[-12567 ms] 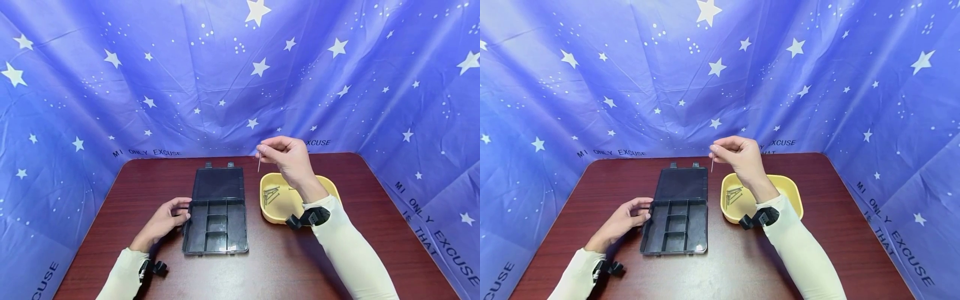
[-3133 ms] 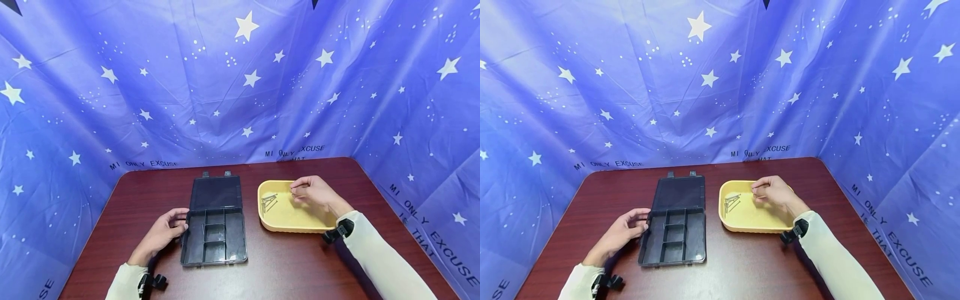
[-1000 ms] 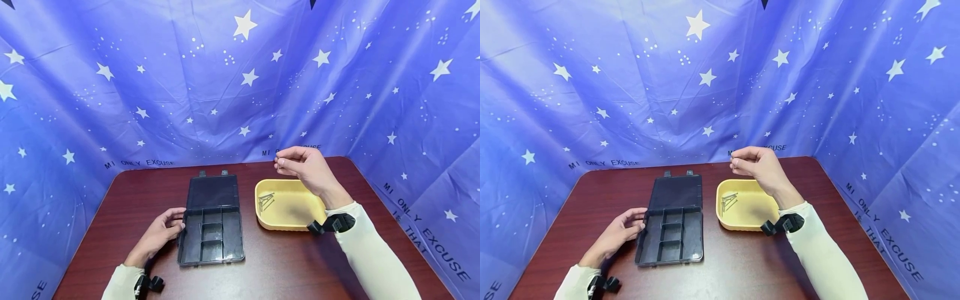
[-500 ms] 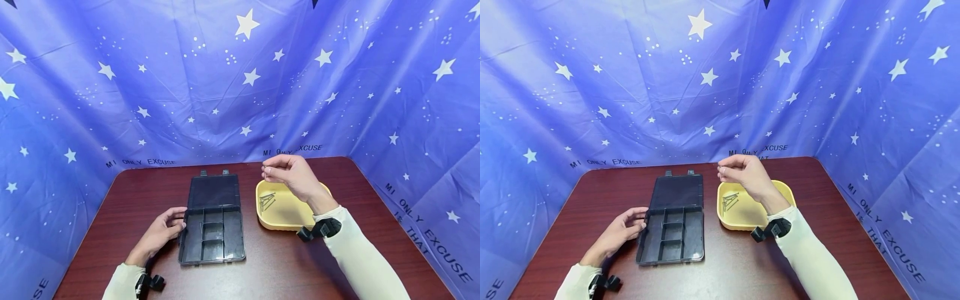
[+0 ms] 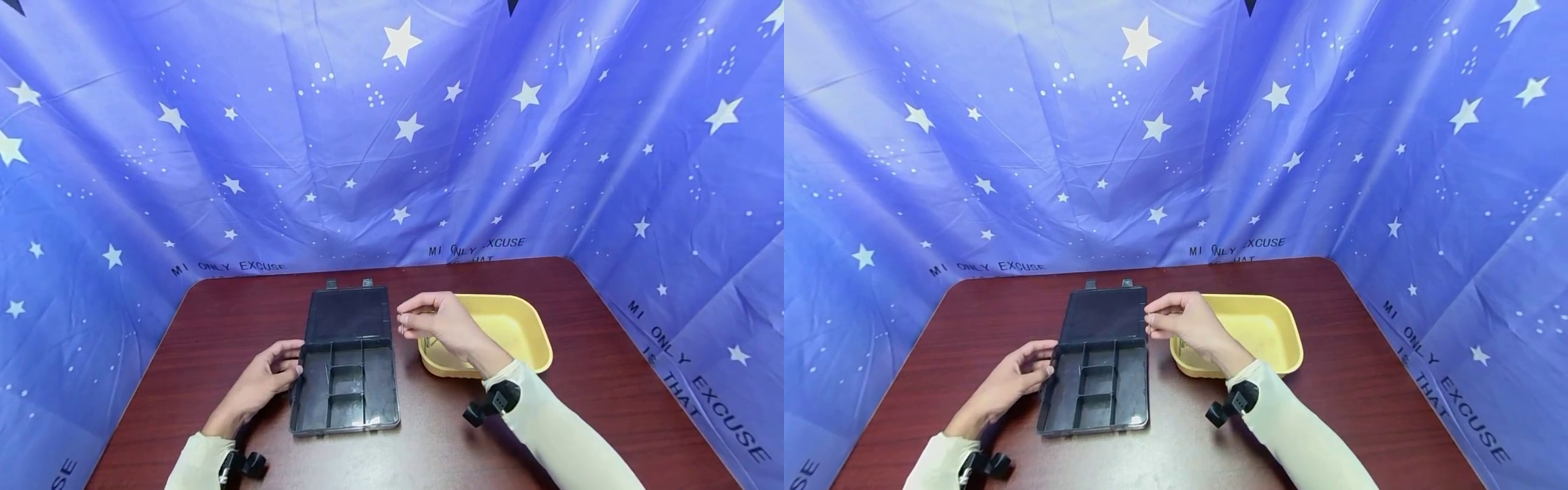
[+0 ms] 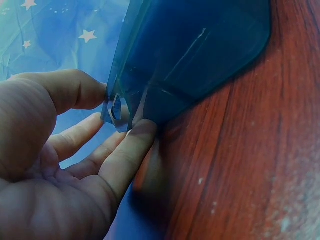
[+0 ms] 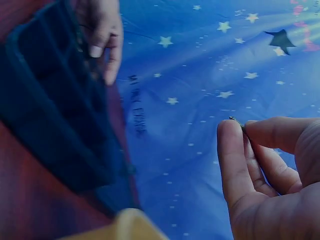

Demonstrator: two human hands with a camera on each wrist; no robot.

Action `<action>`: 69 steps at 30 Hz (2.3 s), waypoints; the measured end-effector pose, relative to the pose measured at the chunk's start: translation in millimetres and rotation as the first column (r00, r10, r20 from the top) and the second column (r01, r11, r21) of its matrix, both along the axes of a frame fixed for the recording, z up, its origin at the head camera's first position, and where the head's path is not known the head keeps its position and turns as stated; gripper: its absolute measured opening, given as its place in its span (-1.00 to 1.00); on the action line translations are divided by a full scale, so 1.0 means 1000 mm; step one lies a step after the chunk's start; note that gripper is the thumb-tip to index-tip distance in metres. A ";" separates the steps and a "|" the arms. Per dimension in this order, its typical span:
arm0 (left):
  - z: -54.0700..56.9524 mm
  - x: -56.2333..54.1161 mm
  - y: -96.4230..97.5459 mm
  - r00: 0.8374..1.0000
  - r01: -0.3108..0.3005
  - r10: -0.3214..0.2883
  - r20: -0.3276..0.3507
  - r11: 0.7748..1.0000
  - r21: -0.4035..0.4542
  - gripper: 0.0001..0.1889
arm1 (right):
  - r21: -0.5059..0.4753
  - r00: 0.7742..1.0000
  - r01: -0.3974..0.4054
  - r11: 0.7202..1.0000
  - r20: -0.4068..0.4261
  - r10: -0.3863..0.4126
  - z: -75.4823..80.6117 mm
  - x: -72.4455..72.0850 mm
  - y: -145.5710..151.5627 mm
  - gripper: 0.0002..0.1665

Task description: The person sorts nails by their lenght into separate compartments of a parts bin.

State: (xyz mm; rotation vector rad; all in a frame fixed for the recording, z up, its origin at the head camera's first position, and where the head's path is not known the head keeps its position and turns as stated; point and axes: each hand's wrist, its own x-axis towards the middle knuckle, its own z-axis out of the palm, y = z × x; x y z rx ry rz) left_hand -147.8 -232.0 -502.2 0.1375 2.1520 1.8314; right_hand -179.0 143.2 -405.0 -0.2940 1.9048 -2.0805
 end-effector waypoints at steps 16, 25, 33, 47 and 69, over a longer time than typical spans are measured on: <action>0.002 -0.009 0.000 1.000 0.013 -0.013 -0.013 0.999 -0.035 -0.42 | 0.034 0.993 -0.073 0.997 0.100 0.070 -0.036 0.011 -0.022 -0.78; 0.002 -0.008 -0.001 0.999 0.009 -0.010 -0.034 0.999 -0.036 -0.40 | 0.091 0.989 -0.086 0.992 0.128 0.074 -0.044 0.015 -0.030 -0.73; -0.002 -0.009 -0.002 0.999 0.009 -0.010 -0.034 0.999 -0.053 -0.41 | 0.122 0.989 -0.077 0.990 0.133 0.060 -0.043 0.014 -0.031 -0.71; -0.002 -0.011 -0.002 0.999 0.014 -0.016 -0.033 0.999 -0.041 -0.41 | 0.112 0.988 -0.081 0.990 0.140 0.065 -0.044 0.012 -0.031 -0.63; -0.002 -0.011 -0.004 0.999 0.013 -0.014 -0.030 0.998 -0.058 -0.42 | 0.134 1.000 0.009 0.991 0.010 -0.010 -0.025 0.000 -0.004 -0.66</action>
